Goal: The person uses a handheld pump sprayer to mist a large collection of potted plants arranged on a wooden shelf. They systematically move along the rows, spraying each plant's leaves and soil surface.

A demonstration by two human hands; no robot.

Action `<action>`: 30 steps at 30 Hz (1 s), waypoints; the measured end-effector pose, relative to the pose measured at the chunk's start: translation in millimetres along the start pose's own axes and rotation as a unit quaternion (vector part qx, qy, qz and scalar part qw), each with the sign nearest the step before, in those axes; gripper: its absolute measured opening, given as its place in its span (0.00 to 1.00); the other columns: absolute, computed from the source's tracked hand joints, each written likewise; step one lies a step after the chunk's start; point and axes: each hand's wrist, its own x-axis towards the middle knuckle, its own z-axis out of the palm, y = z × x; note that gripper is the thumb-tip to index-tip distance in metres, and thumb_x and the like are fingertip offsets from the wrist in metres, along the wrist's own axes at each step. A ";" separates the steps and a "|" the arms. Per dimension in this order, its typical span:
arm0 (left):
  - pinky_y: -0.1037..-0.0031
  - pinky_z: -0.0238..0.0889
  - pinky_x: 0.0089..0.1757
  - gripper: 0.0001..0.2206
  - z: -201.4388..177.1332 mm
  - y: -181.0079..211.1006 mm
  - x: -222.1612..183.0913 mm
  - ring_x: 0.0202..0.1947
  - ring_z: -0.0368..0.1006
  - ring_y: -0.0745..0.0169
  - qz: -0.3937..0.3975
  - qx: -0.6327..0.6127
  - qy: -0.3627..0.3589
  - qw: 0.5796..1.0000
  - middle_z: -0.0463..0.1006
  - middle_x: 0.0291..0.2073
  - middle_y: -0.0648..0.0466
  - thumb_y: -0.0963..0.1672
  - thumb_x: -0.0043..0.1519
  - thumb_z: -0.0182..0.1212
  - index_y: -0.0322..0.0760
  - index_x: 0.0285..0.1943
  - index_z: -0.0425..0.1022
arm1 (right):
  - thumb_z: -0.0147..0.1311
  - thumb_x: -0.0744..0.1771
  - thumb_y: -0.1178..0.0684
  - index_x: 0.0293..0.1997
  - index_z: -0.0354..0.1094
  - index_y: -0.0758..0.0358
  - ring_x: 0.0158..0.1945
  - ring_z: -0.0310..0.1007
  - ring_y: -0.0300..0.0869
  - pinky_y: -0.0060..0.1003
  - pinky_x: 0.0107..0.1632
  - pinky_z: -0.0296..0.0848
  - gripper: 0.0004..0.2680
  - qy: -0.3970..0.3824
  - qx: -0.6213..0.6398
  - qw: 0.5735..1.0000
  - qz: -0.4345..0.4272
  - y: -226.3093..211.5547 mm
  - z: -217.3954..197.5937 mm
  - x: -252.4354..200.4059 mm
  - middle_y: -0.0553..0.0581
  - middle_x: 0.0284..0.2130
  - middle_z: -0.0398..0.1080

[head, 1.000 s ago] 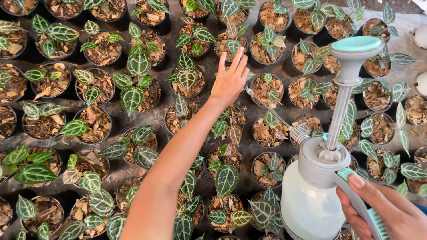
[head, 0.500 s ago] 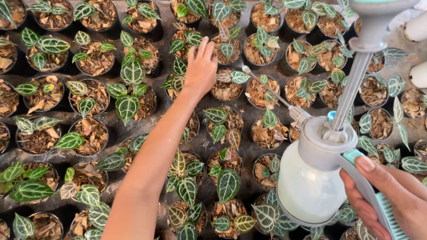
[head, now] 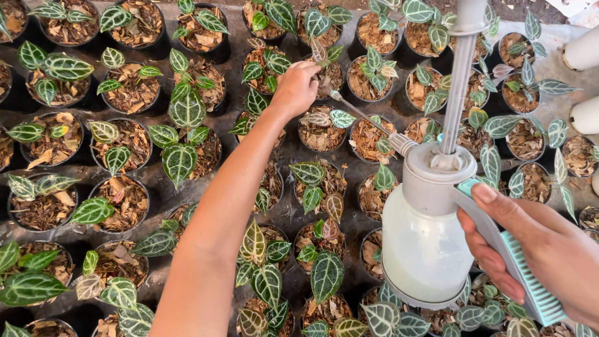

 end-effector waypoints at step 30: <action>0.40 0.31 0.70 0.08 -41.0 -1.7 54.5 0.80 0.39 0.49 0.168 0.330 0.006 0.929 0.64 0.73 0.49 0.38 0.61 0.60 0.42 0.36 0.84 | 0.36 0.73 0.34 0.46 0.59 0.70 0.10 0.54 0.45 0.43 0.13 0.59 0.21 0.001 0.073 0.994 -0.076 0.9 -31.6 49.6 0.60 0.17 0.56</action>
